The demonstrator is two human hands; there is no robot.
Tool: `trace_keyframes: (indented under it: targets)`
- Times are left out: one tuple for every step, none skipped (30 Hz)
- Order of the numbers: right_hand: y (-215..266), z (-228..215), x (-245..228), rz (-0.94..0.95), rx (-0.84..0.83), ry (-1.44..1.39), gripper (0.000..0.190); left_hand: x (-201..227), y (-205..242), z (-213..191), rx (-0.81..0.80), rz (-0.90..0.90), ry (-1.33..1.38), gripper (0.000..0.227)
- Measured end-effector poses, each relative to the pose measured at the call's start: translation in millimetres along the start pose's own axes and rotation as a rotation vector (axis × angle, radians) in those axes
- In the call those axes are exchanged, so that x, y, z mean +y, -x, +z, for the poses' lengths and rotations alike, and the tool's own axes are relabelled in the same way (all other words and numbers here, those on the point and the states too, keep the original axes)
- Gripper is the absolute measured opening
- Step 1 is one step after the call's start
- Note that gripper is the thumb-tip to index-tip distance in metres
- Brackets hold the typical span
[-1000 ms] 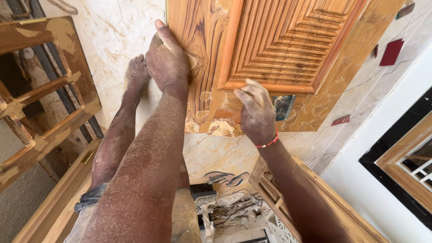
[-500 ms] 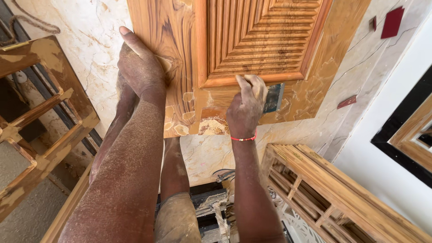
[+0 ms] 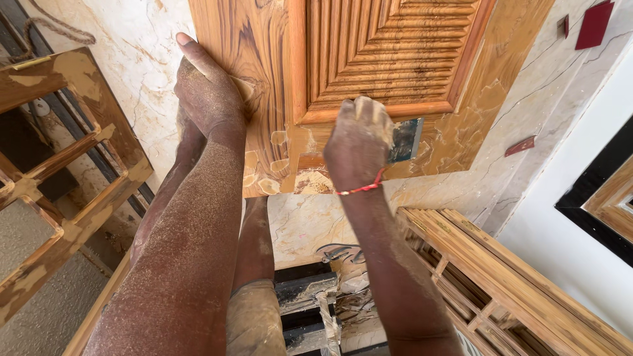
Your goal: The person sands a wooden door panel using a sanding block and sandpaper. They work on the grooved center and the flat frame, switching between tools to smooth the surface.
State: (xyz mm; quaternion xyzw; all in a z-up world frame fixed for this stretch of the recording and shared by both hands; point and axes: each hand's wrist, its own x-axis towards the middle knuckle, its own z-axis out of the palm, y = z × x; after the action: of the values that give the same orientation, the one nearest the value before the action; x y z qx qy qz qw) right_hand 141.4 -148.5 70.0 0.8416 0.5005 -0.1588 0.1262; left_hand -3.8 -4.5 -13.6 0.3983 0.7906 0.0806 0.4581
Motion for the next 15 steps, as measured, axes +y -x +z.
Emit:
trace_keyframes:
  targets:
    - [-3, -2, -6, 0.026, -0.068, 0.023, 0.033, -2, -1, 1, 0.018, 0.032, -0.005, 0.099]
    - [-5, -5, -11, 0.052, -0.137, 0.046, 0.034, -3, -1, 2, 0.035, 0.063, -0.011, 0.1]
    - [-7, -7, -16, 0.083, -0.207, 0.07, 0.035, -5, -3, 4, 0.048, 0.095, -0.017, 0.101]
    - [-10, -10, -21, 0.093, -0.201, 0.052, 0.033, -6, -6, 5, 0.051, 0.088, -0.004, 0.103]
    - [-11, -12, -25, 0.107, -0.2, 0.035, 0.031, -7, -8, 6, 0.05, 0.079, 0.005, 0.104]
    - [-11, -14, -28, 0.12, -0.198, 0.019, 0.03, -9, -9, 6, 0.049, 0.069, 0.015, 0.106]
    - [-13, -16, -30, 0.109, -0.203, 0.045, 0.028, -11, -9, 6, 0.048, 0.074, 0.018, 0.106]
    - [-14, -17, -32, 0.098, -0.207, 0.071, 0.027, -11, -8, 5, 0.047, 0.078, 0.02, 0.107]
    - [-15, -19, -32, 0.087, -0.207, 0.1, 0.026, -10, -8, 6, 0.046, 0.086, 0.029, 0.107]
    - [-15, -20, -31, 0.087, -0.193, 0.09, 0.026, -9, -6, 6, 0.035, 0.095, 0.03, 0.107]
    - [-14, -20, -32, 0.079, -0.178, 0.079, 0.027, -8, -5, 4, 0.032, 0.101, 0.031, 0.106]
    - [-14, -20, -31, 0.071, -0.163, 0.067, 0.027, -6, -5, 4, 0.029, 0.108, 0.033, 0.106]
    - [-11, -18, -30, 0.059, -0.131, 0.061, 0.028, -6, -3, 3, 0.032, 0.097, 0.036, 0.105]
    - [-8, -16, -28, 0.047, -0.098, 0.054, 0.028, -6, -2, 2, 0.035, 0.087, 0.039, 0.105]
    - [-8, -14, -27, 0.036, -0.061, 0.045, 0.029, -4, -1, 2, 0.04, 0.08, 0.044, 0.105]
